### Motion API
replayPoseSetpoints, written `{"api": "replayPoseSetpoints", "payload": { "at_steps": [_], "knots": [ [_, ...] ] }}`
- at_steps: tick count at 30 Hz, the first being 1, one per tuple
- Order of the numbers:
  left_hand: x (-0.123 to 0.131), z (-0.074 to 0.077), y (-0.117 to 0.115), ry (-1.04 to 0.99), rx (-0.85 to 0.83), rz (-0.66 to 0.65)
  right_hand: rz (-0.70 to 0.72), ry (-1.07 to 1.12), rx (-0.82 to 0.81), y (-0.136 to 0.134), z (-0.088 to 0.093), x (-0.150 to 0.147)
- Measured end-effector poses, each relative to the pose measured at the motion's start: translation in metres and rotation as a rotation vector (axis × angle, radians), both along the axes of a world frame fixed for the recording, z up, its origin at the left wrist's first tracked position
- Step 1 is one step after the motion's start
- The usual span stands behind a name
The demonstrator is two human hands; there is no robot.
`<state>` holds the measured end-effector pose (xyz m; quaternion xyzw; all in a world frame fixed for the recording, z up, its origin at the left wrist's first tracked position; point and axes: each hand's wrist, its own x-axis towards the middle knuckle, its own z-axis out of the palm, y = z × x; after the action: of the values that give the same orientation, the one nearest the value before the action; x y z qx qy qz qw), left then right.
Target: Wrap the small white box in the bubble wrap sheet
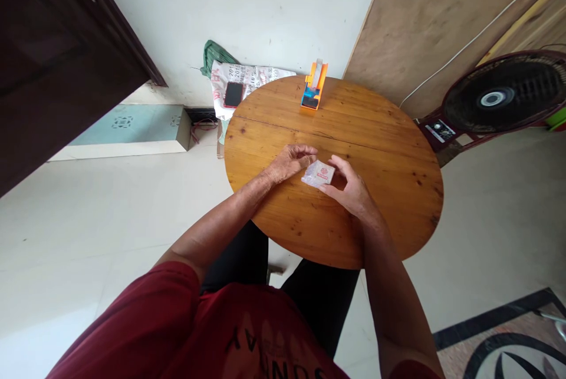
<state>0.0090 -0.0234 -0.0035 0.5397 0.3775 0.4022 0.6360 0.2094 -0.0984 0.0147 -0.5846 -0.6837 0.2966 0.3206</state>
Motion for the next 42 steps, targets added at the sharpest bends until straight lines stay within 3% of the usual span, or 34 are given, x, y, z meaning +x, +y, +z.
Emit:
{"api": "replayPoseSetpoints", "payload": {
  "at_steps": [7,14,26,33,42],
  "knots": [
    [0.0039,-0.0064,0.0016,-0.064,-0.043,-0.064,-0.027,-0.032,0.065,0.0009,0.001,-0.0026],
    [0.0043,-0.0001,-0.0009,-0.026,-0.023,-0.132,-0.055,-0.053,0.065,0.0009,0.0011,-0.0034],
    [0.007,-0.0003,-0.0005,-0.095,-0.04,-0.133,-0.049,-0.072,0.124,0.0,0.0011,-0.0048],
    [0.0054,0.0005,0.0001,-0.08,-0.041,-0.163,0.025,-0.111,0.174,-0.005,0.01,-0.0095],
    [0.0049,-0.0003,0.0018,-0.076,-0.043,-0.174,0.067,-0.149,0.239,-0.0035,0.0051,-0.006]
  ]
}}
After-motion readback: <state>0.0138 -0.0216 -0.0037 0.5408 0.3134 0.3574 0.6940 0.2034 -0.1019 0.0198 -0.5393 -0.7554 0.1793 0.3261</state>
